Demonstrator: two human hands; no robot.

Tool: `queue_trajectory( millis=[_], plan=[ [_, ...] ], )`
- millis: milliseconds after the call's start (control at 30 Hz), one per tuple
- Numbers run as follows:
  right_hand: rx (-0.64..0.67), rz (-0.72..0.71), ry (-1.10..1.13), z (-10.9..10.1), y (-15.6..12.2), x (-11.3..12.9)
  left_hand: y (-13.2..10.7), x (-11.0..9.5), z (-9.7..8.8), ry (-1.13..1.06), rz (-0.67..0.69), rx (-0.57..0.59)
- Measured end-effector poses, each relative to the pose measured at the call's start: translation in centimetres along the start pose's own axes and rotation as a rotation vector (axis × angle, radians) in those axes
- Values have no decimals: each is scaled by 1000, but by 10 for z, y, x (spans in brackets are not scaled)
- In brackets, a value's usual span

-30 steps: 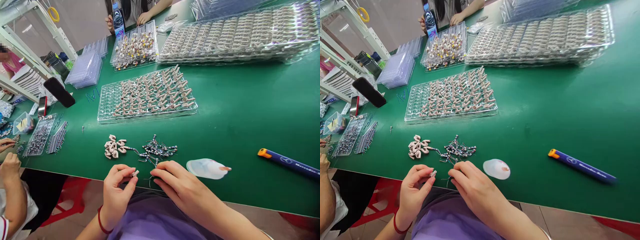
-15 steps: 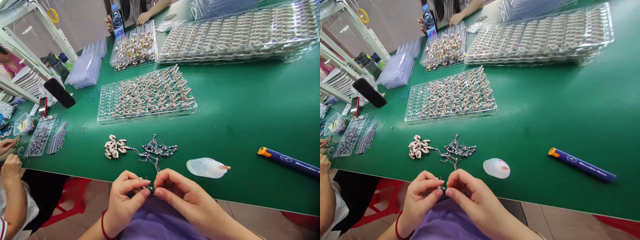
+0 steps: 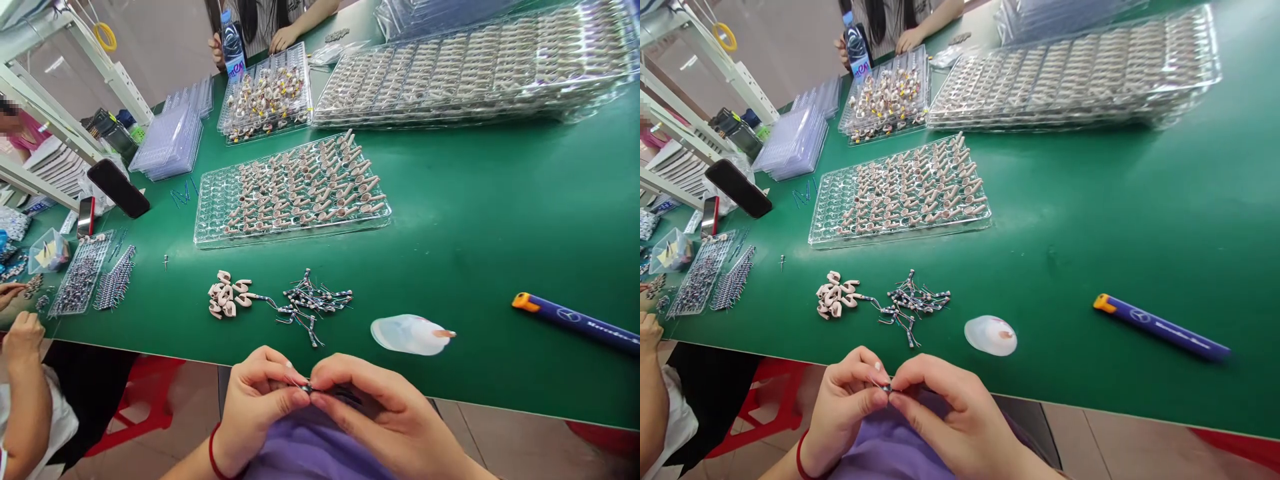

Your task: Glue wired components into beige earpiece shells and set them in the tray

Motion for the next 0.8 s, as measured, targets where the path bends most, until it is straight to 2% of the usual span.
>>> queue_trajectory(
  millis=[133,267,333,467,567,700,800],
  plan=[
    [-18,-268,-170,2,-5,27,-2,-8,-1,54,53,-19],
    [1,-351,-293,5,-8,40,-2,-19,0,169,103,-22],
    [1,-325,-327,3,-7,41,-4,-30,0,272,178,-36],
    [13,-164,-324,-1,-3,28,-13,-54,3,489,398,-62],
    [-4,-47,-265,-5,-3,15,-20,-62,4,549,484,-61],
    [-14,44,-211,-10,-5,5,-20,-58,-3,454,449,-94],
    [-45,30,-205,-16,-4,9,-15,-42,-13,300,326,-125]
  ],
)
Point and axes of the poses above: each hand's wrist, its own y-axis towards the middle knuckle, its own z-axis out of the palm, x = y × z, the point moved 10 cm from there along y, towards the middle knuckle, and after that the axes turned 7 degrees about y, right-handed, at the moved point
